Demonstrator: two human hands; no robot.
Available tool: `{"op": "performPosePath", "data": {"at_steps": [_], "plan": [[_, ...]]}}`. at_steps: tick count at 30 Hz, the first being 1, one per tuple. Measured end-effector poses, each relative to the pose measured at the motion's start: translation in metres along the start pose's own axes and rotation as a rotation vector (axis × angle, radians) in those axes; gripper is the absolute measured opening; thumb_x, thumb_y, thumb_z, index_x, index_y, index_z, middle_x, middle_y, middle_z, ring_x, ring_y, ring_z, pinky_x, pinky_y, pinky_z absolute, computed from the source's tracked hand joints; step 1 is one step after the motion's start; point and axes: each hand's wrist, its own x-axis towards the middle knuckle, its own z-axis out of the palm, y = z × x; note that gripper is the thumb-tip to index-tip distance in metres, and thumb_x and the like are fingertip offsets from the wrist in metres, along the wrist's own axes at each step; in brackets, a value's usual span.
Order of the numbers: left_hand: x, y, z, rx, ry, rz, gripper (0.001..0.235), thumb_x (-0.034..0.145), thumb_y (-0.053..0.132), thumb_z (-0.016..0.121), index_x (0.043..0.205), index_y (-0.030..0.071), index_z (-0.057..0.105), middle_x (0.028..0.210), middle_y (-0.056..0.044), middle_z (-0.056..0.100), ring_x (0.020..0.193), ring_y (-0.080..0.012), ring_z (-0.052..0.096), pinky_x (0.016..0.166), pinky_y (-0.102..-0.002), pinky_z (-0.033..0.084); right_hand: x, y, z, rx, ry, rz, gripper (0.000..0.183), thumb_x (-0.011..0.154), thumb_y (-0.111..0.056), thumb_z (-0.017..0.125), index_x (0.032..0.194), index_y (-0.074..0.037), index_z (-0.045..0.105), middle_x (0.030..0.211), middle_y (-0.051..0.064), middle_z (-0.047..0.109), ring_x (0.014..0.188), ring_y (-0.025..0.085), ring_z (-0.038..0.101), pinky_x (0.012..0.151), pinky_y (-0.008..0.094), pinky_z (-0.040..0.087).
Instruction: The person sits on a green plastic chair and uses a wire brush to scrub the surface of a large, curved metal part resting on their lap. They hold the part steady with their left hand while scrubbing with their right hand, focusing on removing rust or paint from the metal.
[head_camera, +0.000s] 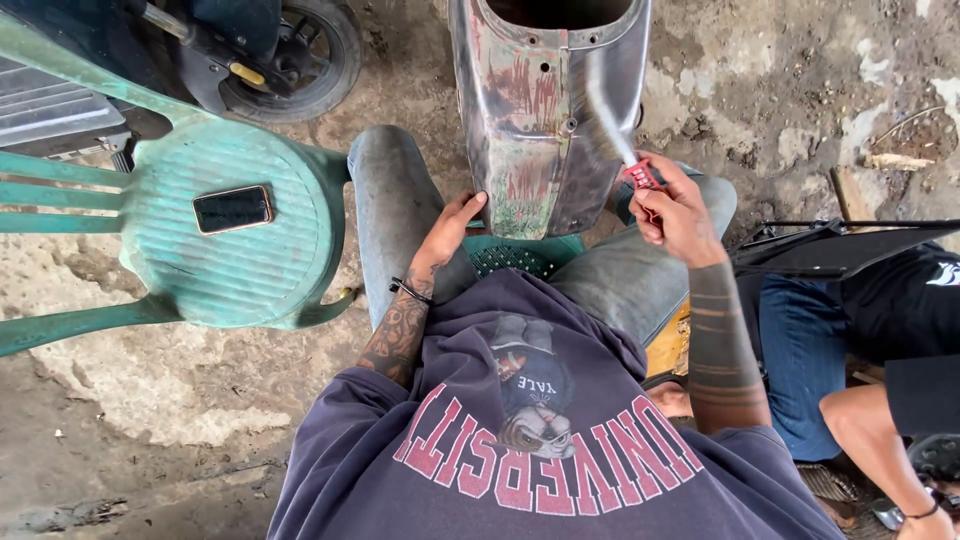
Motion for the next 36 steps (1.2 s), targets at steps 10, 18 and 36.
{"op": "performPosePath", "data": {"at_steps": [10, 18, 36], "plan": [[-0.002, 0.004, -0.005, 0.096, -0.041, -0.018, 0.096, 0.114, 0.058, 0.044, 0.158, -0.02, 0.01, 0.164, -0.044, 0.007, 0.153, -0.0571, 0.022, 0.124, -0.064, 0.037, 0.029, -0.032, -0.002, -0.096, -0.045, -0.024, 0.05, 0.106, -0.002, 0.048, 0.154, -0.014, 0.05, 0.072, 0.016, 0.056, 0.038, 0.008, 0.041, 0.027, 0.022, 0.032], [0.005, -0.001, -0.001, 0.176, 0.017, -0.088, 0.102, 0.09, 0.074, 0.042, 0.163, 0.004, 0.03, 0.172, -0.017, 0.024, 0.16, -0.036, 0.023, 0.129, -0.053, 0.023, 0.031, -0.066, 0.018, -0.261, 0.009, -0.006, 0.05, 0.109, -0.003, 0.047, 0.158, -0.013, 0.046, 0.075, 0.006, 0.056, 0.043, 0.005, 0.039, 0.036, 0.018, 0.032], [0.008, -0.003, -0.001, 0.219, 0.034, -0.106, 0.106, 0.087, 0.078, 0.038, 0.163, 0.004, 0.029, 0.172, -0.018, 0.027, 0.158, -0.0363, 0.027, 0.126, -0.052, 0.028, 0.049, -0.102, 0.051, -0.758, -0.05, -0.023, 0.051, 0.109, -0.009, 0.047, 0.159, -0.01, 0.037, 0.115, 0.012, 0.067, 0.05, 0.007, 0.036, 0.041, 0.019, 0.032]]}}
